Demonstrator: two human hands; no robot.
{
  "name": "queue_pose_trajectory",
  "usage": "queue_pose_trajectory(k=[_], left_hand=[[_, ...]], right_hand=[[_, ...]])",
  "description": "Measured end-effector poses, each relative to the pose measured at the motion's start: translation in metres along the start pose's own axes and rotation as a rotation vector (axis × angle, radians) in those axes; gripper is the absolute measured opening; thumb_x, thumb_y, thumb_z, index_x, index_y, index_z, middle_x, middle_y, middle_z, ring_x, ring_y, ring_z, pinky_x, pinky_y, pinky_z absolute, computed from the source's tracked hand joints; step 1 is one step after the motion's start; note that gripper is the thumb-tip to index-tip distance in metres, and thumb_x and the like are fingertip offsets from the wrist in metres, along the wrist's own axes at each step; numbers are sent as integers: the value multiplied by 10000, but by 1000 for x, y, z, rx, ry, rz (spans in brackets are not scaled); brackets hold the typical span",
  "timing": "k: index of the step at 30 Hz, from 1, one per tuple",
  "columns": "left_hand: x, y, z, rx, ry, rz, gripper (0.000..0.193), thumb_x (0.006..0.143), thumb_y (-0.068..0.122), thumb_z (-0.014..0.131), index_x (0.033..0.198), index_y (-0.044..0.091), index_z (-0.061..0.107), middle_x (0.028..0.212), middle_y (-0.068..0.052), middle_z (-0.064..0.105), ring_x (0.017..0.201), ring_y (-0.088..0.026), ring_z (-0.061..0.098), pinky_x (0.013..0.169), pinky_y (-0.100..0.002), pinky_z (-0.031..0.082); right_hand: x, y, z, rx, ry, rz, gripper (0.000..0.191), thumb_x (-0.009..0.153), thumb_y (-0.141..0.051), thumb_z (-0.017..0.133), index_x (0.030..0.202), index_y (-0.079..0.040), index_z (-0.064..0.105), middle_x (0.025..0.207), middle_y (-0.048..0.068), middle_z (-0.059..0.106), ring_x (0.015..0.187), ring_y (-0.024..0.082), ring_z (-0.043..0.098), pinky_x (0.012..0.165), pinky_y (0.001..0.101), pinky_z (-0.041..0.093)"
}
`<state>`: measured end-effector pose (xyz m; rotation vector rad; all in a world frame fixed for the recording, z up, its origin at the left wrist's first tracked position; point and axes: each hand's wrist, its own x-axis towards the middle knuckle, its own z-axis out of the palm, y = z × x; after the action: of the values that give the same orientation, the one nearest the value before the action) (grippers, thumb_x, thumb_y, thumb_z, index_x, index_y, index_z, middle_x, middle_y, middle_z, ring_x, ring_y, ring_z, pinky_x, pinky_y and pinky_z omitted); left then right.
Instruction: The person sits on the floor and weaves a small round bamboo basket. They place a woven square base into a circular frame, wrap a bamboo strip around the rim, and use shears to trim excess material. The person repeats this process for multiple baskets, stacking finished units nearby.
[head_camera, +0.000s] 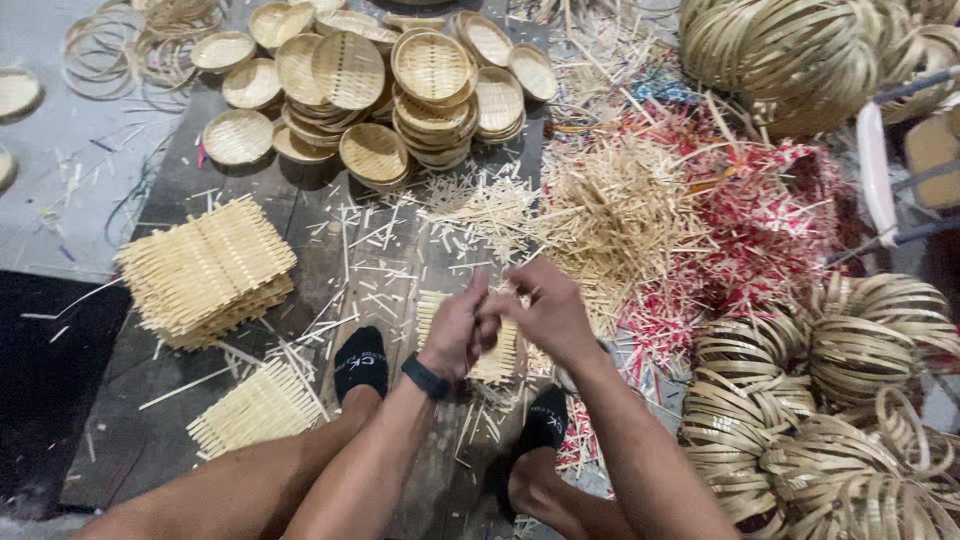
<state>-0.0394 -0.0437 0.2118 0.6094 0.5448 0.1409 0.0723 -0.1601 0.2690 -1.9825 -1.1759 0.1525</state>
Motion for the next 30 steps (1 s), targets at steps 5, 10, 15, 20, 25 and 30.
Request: queue_pose_trajectory(k=[5,10,15,20,25,30], left_hand=[[7,23,-40,-484,-6,248,399,1069,375,502,1045,26,694,661,5,544,606,-116,497,571,-270,433],[7,39,-50,-187,-23,-74,349,968,255,540,1000,-34,735,658,-17,584,560,-122,495,516,-258,419],[11,37,-42,89,110,-172,210,960,247,647,815,95,653,622,30,542,464,-49,377,396,-218,274],[16,19,-44,35,156,-155,276,952,214,670,718,97,582,545,48,455,418,-53,340,367,-224,242],[24,6,-53,-26,274,-61,262,951,161,636,714,90,552,562,24,489,428,-73,359,372,-239,235],[36,2,-84,54,297,-10,223,955,216,657,804,53,682,538,77,410,416,-35,323,374,-214,259]], right_hand=[[-7,31,13,1149,-22,713,392,999,-373,576,1052,-3,691,857,73,685,754,198,672,722,391,626],[-28,61,27,1473,-111,752,385,1016,-357,606,990,14,706,677,16,541,597,136,501,533,284,443],[-28,78,33,1522,-203,848,372,1018,-316,648,772,-38,652,587,-25,429,532,88,381,445,235,307],[-30,75,43,1532,-183,889,403,1012,-299,662,679,-112,532,547,-46,382,472,68,314,399,218,269],[-33,76,50,1371,-110,876,359,990,-310,691,736,-91,564,576,-48,410,464,61,334,402,219,285],[-45,91,47,772,-143,749,242,891,-220,763,987,1,748,724,25,666,579,86,620,495,224,538]])
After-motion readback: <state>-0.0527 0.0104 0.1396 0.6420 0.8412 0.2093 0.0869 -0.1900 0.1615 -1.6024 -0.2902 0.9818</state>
